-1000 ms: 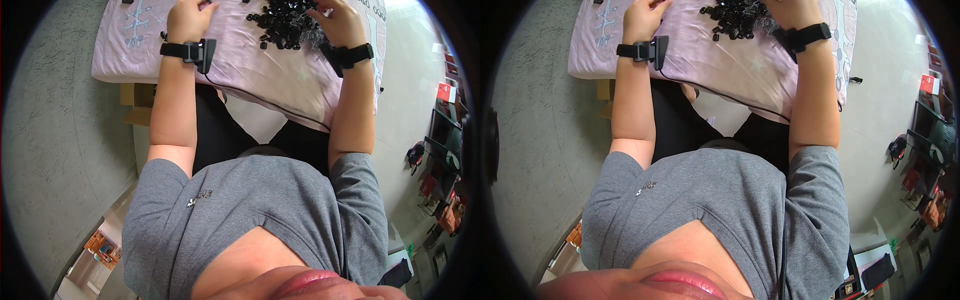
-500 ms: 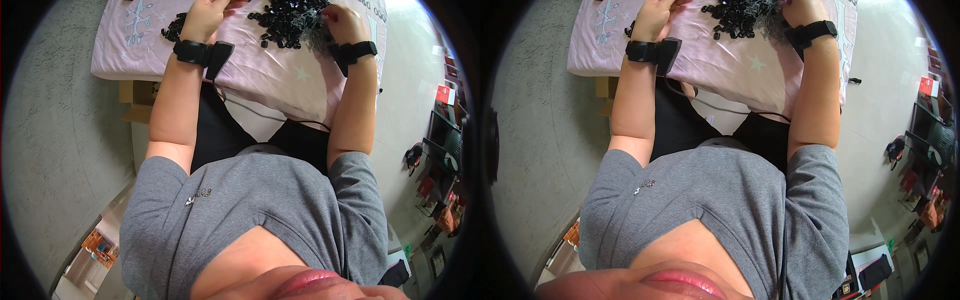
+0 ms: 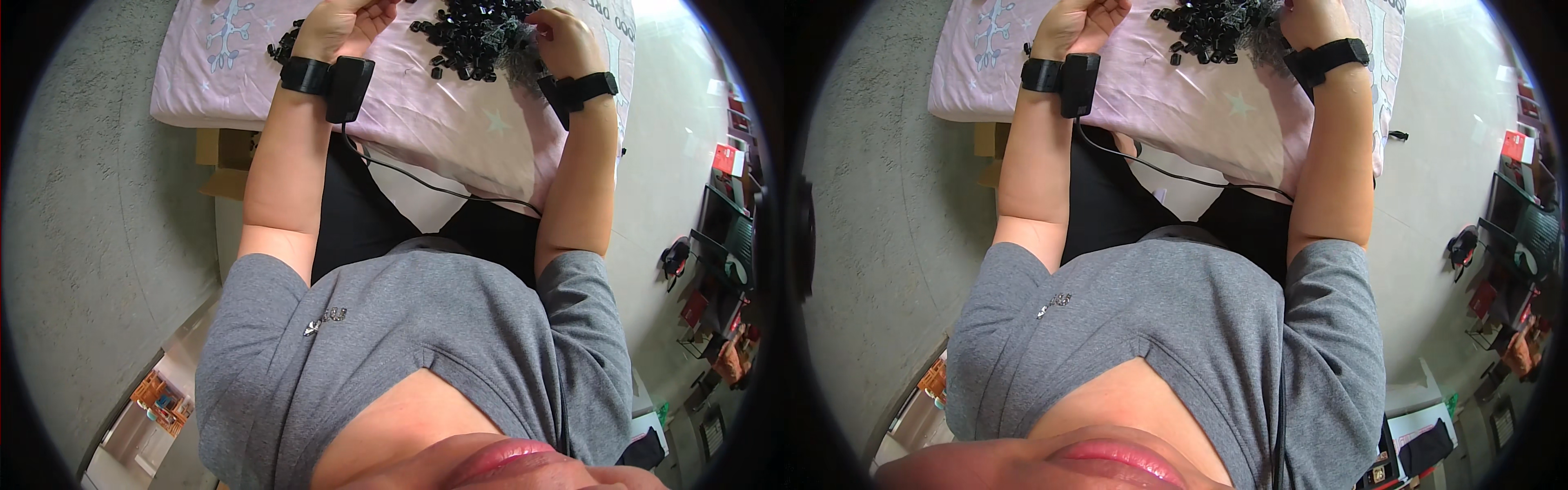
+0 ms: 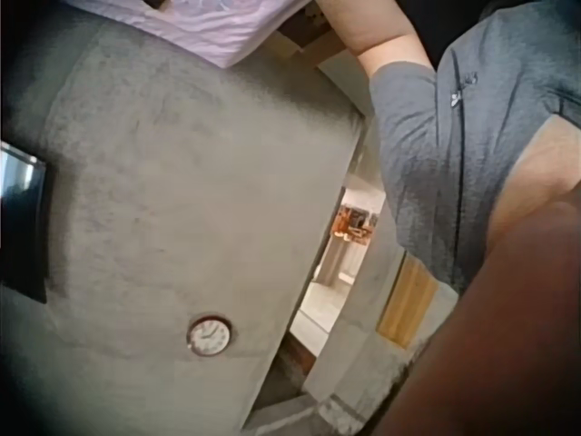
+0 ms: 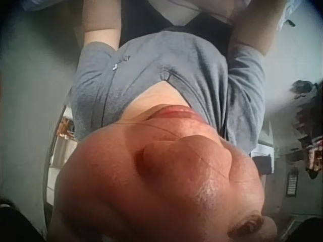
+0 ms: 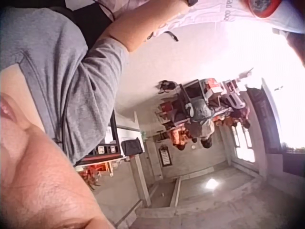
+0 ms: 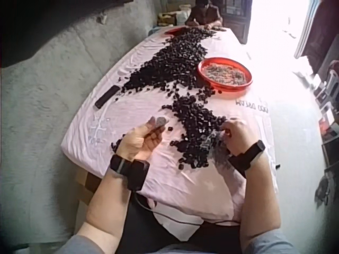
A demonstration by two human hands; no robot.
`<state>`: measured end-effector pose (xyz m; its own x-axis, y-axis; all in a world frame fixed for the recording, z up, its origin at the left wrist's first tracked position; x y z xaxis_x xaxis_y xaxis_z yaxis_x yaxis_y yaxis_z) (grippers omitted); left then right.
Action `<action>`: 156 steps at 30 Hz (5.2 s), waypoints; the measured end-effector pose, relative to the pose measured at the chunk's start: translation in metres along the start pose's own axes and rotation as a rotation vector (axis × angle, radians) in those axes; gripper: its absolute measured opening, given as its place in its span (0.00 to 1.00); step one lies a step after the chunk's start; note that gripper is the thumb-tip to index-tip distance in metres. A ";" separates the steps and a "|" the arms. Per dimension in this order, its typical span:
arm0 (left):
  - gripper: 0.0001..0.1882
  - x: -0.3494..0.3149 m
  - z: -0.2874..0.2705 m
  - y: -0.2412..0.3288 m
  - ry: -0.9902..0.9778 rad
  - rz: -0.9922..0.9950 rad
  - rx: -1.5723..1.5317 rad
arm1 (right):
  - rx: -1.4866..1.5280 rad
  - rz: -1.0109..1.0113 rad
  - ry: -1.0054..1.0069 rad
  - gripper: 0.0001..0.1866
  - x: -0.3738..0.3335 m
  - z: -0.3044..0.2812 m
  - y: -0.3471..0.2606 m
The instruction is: The recorder is inspecting and sorting small black plastic components on a table.
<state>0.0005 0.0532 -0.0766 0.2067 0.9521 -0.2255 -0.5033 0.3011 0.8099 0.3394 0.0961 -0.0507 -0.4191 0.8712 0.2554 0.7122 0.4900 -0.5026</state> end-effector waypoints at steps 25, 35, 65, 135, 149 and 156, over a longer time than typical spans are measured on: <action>0.15 -0.030 0.065 0.000 0.252 0.310 1.557 | 0.221 0.100 0.389 0.07 0.000 -0.005 -0.035; 0.26 -0.032 0.070 -0.005 0.167 0.278 1.472 | 0.286 0.029 0.349 0.07 -0.001 0.005 -0.024; 0.10 -0.027 0.051 -0.018 -0.054 -0.205 0.336 | 0.199 0.072 0.226 0.10 0.000 0.007 -0.023; 0.11 -0.007 0.068 -0.001 0.300 0.351 1.423 | 0.090 0.114 -0.048 0.09 -0.001 -0.002 0.010; 0.09 0.029 0.069 0.002 0.333 0.511 1.560 | -0.007 0.081 -0.059 0.08 -0.001 0.005 0.012; 0.07 -0.004 0.056 -0.004 0.185 0.134 1.055 | 0.066 0.040 0.045 0.07 -0.003 -0.008 -0.008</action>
<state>0.0485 0.0456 -0.0484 0.0290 0.9939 -0.1067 0.4826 0.0796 0.8722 0.3394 0.0901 -0.0404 -0.3644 0.8912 0.2701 0.6886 0.4532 -0.5660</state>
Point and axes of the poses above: each hand's wrist, its own x-axis towards the middle knuckle, its own z-axis out of the palm, y = z × x, the point moved 1 cm from there along x, towards the middle knuckle, and after that the axes turned 8 degrees about x, right-handed, at the moved point
